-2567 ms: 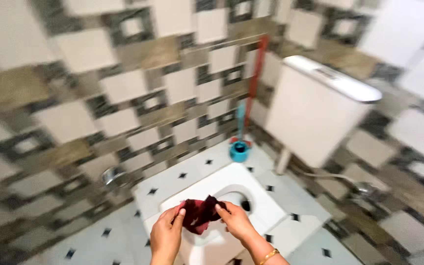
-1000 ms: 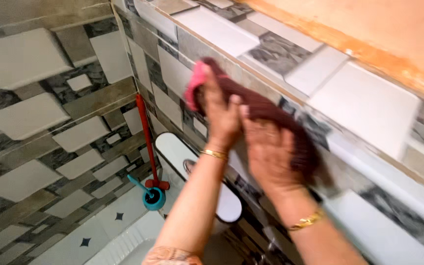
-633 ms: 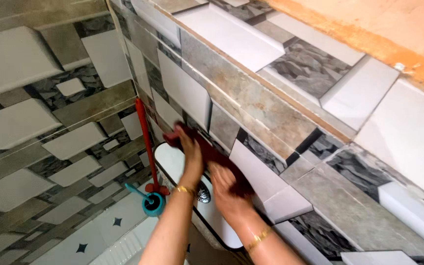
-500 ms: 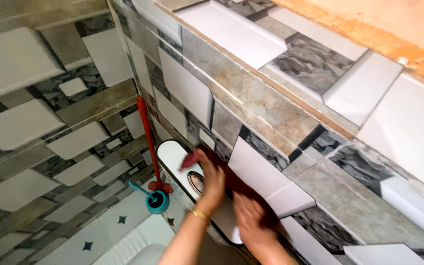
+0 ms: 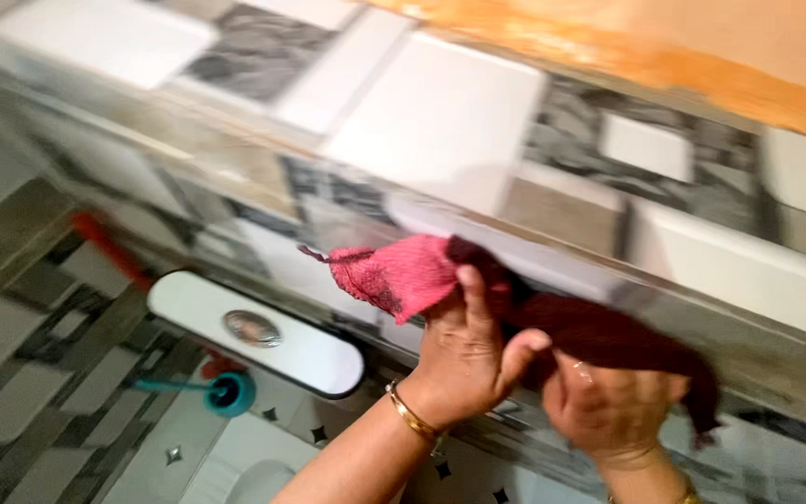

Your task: The person cleans a bathroom using a pink cloth. They wipe the tiled countertop, the toilet seat, and the toilet cistern. The person repeatedly dips the cloth into a bucket of water to rinse it. They also move various toiletries and a blue container on the counter to clean underneath them.

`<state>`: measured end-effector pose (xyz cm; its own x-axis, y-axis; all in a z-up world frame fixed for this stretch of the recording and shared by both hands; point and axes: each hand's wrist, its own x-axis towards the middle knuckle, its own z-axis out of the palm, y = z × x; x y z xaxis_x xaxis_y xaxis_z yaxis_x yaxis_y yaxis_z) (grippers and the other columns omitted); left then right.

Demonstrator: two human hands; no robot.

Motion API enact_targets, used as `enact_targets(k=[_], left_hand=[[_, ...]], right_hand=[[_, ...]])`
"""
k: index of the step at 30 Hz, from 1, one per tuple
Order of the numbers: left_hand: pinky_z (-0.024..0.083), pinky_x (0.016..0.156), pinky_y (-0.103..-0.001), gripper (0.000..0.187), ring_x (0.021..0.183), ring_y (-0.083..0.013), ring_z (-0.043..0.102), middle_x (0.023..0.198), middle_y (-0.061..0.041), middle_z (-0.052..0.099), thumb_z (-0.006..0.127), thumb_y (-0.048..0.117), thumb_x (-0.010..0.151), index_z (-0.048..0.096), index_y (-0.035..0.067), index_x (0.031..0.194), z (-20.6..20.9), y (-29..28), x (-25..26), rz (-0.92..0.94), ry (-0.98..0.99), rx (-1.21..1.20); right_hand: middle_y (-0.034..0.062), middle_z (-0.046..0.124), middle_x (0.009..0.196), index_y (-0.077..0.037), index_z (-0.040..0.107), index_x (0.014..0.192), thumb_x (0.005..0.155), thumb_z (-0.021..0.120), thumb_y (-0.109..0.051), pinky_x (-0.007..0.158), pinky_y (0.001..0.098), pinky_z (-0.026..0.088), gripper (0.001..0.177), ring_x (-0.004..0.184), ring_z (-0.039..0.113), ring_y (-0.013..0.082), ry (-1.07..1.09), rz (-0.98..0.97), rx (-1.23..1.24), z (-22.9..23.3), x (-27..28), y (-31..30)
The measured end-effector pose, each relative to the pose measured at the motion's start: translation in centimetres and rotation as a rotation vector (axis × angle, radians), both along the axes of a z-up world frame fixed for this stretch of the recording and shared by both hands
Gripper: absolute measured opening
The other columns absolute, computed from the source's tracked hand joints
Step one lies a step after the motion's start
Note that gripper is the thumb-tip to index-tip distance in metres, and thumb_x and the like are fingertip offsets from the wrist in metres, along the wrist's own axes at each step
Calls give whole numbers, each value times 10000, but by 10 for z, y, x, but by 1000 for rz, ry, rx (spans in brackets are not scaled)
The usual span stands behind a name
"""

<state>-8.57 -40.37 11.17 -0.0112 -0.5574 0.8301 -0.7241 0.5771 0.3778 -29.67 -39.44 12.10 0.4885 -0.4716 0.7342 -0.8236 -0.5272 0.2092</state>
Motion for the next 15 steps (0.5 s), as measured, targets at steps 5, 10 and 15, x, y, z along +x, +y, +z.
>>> enact_targets(k=[5, 10, 15], left_hand=[[527, 920, -591, 992, 1086, -476, 638, 1205, -244, 659, 561, 604, 1056, 27, 11, 1646, -31, 22, -70, -444, -200, 618], [390, 1012, -670, 813, 1210, -409, 609, 1307, -219, 661, 581, 521, 1070, 206, 37, 1605, -144, 61, -104, -459, -328, 466], [185, 1059, -761, 742, 1301, -424, 495, 1330, -218, 607, 501, 480, 1039, 206, 131, 1624, -192, 76, -92, -444, -637, 898]], right_hand=[[127, 483, 1447, -161, 619, 1277, 916, 673, -429, 1080, 646, 280, 453, 1348, 426, 418, -37, -156, -155, -44, -71, 11], [141, 561, 1214, -140, 657, 1064, 830, 627, -264, 950, 576, 370, 266, 1137, 527, 365, 123, -247, 249, -168, -125, 56], [60, 646, 994, -76, 699, 1088, 869, 627, -282, 920, 483, 410, 309, 997, 565, 253, 173, -210, 653, -205, -132, 95]])
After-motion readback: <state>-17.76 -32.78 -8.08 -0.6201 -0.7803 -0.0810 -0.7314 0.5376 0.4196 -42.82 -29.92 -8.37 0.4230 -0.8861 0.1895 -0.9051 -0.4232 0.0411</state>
